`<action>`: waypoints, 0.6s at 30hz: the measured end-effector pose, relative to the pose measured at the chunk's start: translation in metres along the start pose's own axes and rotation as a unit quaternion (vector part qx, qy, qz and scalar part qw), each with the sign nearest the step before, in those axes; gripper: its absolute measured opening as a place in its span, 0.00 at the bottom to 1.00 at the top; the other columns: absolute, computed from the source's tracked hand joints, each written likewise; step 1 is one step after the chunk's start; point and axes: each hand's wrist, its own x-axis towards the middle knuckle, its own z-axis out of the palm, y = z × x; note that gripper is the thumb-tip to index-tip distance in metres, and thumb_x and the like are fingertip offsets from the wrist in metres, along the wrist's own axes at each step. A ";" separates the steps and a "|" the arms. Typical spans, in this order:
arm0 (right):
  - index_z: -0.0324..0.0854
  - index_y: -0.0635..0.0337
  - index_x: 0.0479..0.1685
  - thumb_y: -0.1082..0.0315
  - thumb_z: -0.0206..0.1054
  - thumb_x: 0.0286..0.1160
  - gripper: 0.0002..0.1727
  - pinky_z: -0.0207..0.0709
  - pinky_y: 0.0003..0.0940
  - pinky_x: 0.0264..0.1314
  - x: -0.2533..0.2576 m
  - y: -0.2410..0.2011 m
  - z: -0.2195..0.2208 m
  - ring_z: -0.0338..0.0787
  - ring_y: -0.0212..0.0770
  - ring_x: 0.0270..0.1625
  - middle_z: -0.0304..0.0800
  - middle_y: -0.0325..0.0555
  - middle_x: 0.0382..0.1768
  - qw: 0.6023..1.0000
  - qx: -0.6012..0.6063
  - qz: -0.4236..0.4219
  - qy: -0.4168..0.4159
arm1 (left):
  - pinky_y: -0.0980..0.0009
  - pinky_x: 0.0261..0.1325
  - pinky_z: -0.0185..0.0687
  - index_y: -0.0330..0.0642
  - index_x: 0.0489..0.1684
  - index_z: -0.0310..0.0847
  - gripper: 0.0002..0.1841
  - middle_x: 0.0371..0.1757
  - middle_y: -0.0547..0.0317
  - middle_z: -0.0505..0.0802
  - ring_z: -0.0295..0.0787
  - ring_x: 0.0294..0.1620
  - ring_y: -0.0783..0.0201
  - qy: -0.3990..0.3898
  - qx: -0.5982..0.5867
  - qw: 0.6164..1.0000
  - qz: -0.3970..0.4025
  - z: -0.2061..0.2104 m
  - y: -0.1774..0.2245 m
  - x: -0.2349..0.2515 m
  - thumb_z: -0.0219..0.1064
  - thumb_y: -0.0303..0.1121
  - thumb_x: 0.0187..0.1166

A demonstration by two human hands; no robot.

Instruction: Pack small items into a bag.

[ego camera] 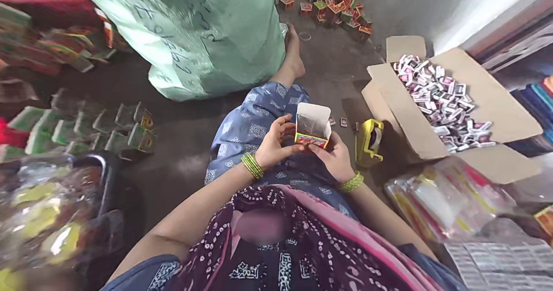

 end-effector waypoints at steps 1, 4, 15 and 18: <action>0.76 0.72 0.68 0.65 0.81 0.67 0.31 0.91 0.38 0.64 -0.002 0.007 0.001 0.94 0.40 0.58 0.93 0.50 0.56 0.999 -0.024 -0.024 -0.002 | 0.54 0.71 0.88 0.30 0.86 0.51 0.52 0.67 0.44 0.88 0.90 0.65 0.53 0.005 0.034 0.999 0.024 0.002 -0.007 -0.001 0.86 0.33 0.62; 0.70 0.74 0.72 0.63 0.80 0.69 0.35 0.90 0.38 0.66 -0.010 0.020 0.000 0.94 0.39 0.60 0.92 0.52 0.58 0.996 -0.055 -0.065 -0.017 | 0.53 0.69 0.90 0.34 0.84 0.50 0.51 0.65 0.45 0.90 0.92 0.63 0.53 0.004 0.065 0.997 0.049 0.004 -0.014 -0.007 0.87 0.28 0.60; 0.81 0.61 0.69 0.55 0.59 0.89 0.22 0.81 0.56 0.70 0.045 0.067 -0.088 0.90 0.51 0.64 0.89 0.56 0.62 0.930 -0.336 0.140 -0.053 | 0.57 0.68 0.90 0.35 0.83 0.51 0.48 0.66 0.48 0.89 0.91 0.64 0.58 -0.078 0.079 0.994 -0.008 0.004 -0.023 -0.009 0.84 0.29 0.65; 0.76 0.67 0.75 0.60 0.66 0.82 0.27 0.73 0.69 0.74 0.087 0.119 -0.101 0.83 0.69 0.72 0.82 0.71 0.69 0.849 -0.468 0.210 -0.127 | 0.57 0.69 0.89 0.33 0.82 0.52 0.47 0.66 0.47 0.89 0.91 0.65 0.57 -0.078 0.072 0.994 -0.008 0.004 -0.024 -0.008 0.84 0.28 0.64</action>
